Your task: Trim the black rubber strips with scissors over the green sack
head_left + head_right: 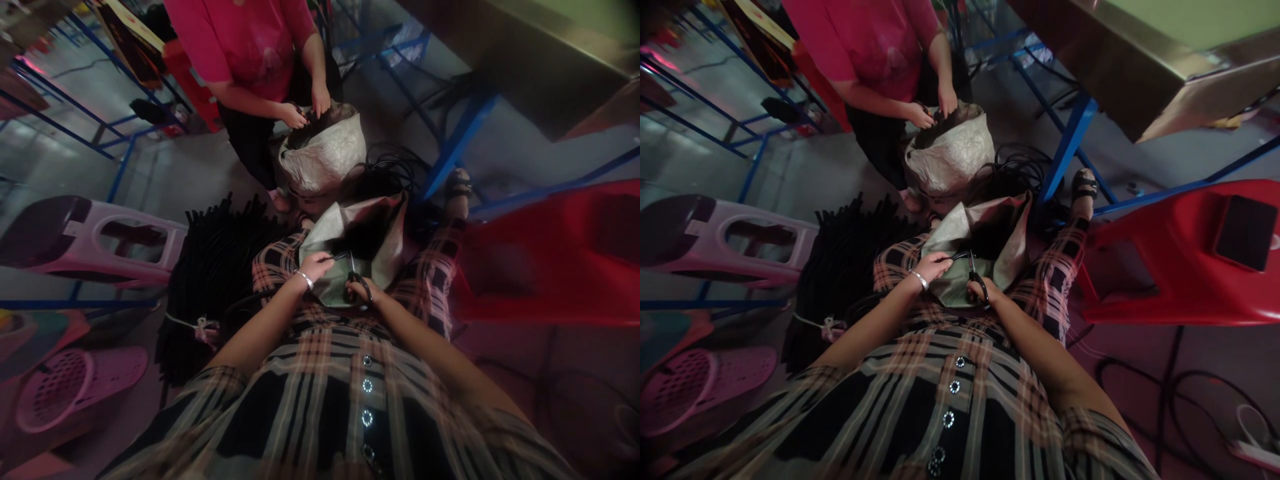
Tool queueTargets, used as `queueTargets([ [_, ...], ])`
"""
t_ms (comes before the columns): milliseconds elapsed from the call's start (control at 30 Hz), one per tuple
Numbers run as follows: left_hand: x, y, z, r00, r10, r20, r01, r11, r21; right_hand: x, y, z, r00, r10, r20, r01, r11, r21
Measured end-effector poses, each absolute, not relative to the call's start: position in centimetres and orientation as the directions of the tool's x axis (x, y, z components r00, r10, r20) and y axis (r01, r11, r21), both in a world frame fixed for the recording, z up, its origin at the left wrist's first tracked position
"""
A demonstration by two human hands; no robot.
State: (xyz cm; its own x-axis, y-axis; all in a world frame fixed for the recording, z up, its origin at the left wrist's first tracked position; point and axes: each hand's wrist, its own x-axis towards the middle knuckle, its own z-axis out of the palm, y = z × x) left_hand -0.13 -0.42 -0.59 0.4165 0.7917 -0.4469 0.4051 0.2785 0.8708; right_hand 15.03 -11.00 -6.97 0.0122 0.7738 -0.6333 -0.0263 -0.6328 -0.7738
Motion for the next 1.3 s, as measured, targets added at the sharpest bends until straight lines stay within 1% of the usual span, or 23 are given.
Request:
queueTargets([
  [100, 0.0, -0.6, -1.1, 0.419, 0.789, -0.449, 0.418, 0.271, 0.867, 14.8, -11.2, -6.9, -0.032, 0.801, -0.598, 0.006, -0.598, -0.801],
  [233, 0.1, -0.9, -2.2, 0.413, 0.784, -0.463, 0.453, 0.264, 0.851, 14.9, -11.3, -6.9, -0.032, 0.811, -0.584, 0.045, -0.582, -0.812],
  [467, 0.1, -1.3, -1.8, 0.451, 0.787, -0.421, 0.486, 0.179, 0.856, 15.0, -11.4, -7.6, -0.034, 0.832, -0.553, 0.044, -0.552, -0.833],
  [767, 0.1, -1.3, -1.1, 0.465, 0.804, -0.372, 0.517, 0.095, 0.851, 15.4, -11.5, -7.3, -0.040, 0.797, -0.603, 0.104, -0.597, -0.795],
  [867, 0.2, -1.2, -1.2, 0.461, 0.808, -0.367, 0.526, 0.084, 0.846, 15.6, -11.5, -6.9, -0.012, 0.791, -0.612, 0.144, -0.604, -0.784],
  [967, 0.2, -1.1, -1.3, 0.457, 0.805, -0.379, 0.556, 0.075, 0.828, 15.5, -11.6, -7.0, 0.017, 0.787, -0.617, 0.148, -0.612, -0.777],
  [1067, -0.4, -0.7, -1.1, 0.479, 0.805, -0.352, 0.603, -0.010, 0.798, 15.3, -11.6, -7.1, 0.040, 0.786, -0.617, 0.112, -0.617, -0.779],
  [1167, -1.8, -0.1, -0.5, 0.513, 0.824, -0.240, 0.635, -0.176, 0.752, 15.3, -11.6, -7.0, 0.075, 0.771, -0.633, 0.046, -0.636, -0.770],
  [1200, -2.2, 0.0, -0.3, 0.518, 0.827, -0.219, 0.641, -0.205, 0.740, 15.4, -11.5, -6.9, 0.084, 0.760, -0.644, 0.030, -0.648, -0.761],
  [1233, -2.6, 0.1, -0.2, 0.517, 0.828, -0.217, 0.647, -0.212, 0.733, 15.4, -11.5, -6.9, 0.089, 0.756, -0.649, 0.024, -0.653, -0.757],
  [1300, -3.2, 0.1, -0.2, 0.502, 0.827, -0.253, 0.654, -0.172, 0.736, 15.6, -11.5, -6.8, 0.092, 0.772, -0.629, 0.053, -0.635, -0.771],
])
